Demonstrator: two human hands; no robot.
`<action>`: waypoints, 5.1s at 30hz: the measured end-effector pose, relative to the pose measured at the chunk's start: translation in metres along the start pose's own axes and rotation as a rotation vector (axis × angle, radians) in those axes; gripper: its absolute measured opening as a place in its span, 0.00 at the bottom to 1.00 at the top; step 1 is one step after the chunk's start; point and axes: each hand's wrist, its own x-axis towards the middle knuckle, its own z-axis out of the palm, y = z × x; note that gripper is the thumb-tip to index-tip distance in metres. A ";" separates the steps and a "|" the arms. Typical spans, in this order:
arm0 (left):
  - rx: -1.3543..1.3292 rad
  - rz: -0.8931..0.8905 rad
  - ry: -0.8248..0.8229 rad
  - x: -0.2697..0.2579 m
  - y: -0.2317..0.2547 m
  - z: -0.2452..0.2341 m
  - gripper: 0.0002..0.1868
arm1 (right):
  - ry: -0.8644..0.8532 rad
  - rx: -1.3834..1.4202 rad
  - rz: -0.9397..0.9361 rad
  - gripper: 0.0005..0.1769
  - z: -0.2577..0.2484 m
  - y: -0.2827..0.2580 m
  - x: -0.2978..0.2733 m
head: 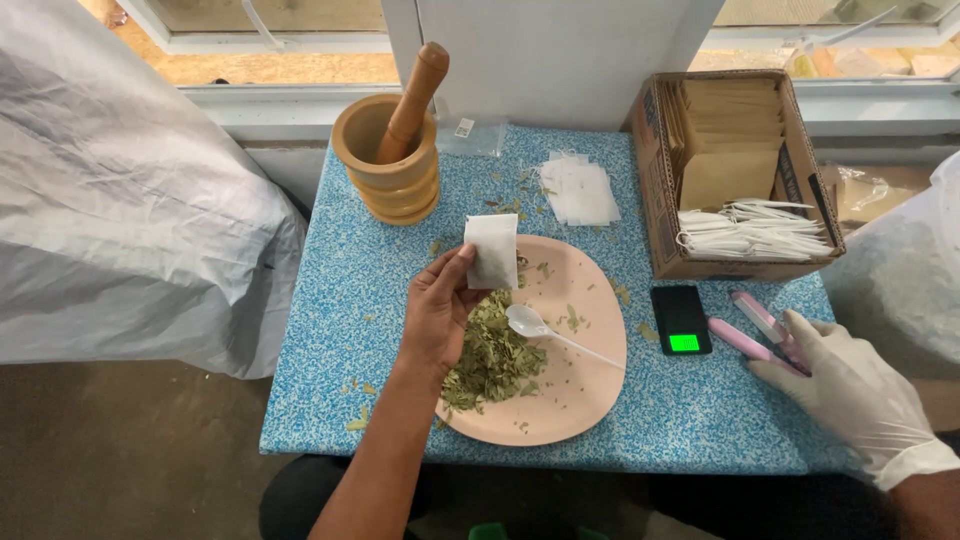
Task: Filling small filter bags with dried tea leaves, weighing them on a digital scale, and sealing them with a handheld heat sealer.
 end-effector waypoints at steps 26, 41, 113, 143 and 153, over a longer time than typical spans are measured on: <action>0.935 0.340 -0.312 -0.048 0.017 0.040 0.15 | -0.097 0.741 -0.543 0.27 -0.074 -0.201 -0.032; 0.930 0.320 -0.316 -0.058 0.042 0.054 0.20 | 0.000 0.794 -0.500 0.08 -0.105 -0.177 -0.033; 0.689 0.450 -0.022 0.004 0.046 -0.034 0.22 | 0.635 -0.643 -0.664 0.29 0.028 -0.191 0.224; 0.771 0.490 -0.001 -0.023 0.061 0.007 0.16 | 0.458 0.680 -0.504 0.10 -0.076 -0.196 0.118; 0.311 0.027 -0.334 -0.048 0.023 0.063 0.30 | -0.004 1.383 -0.347 0.08 -0.047 -0.212 -0.009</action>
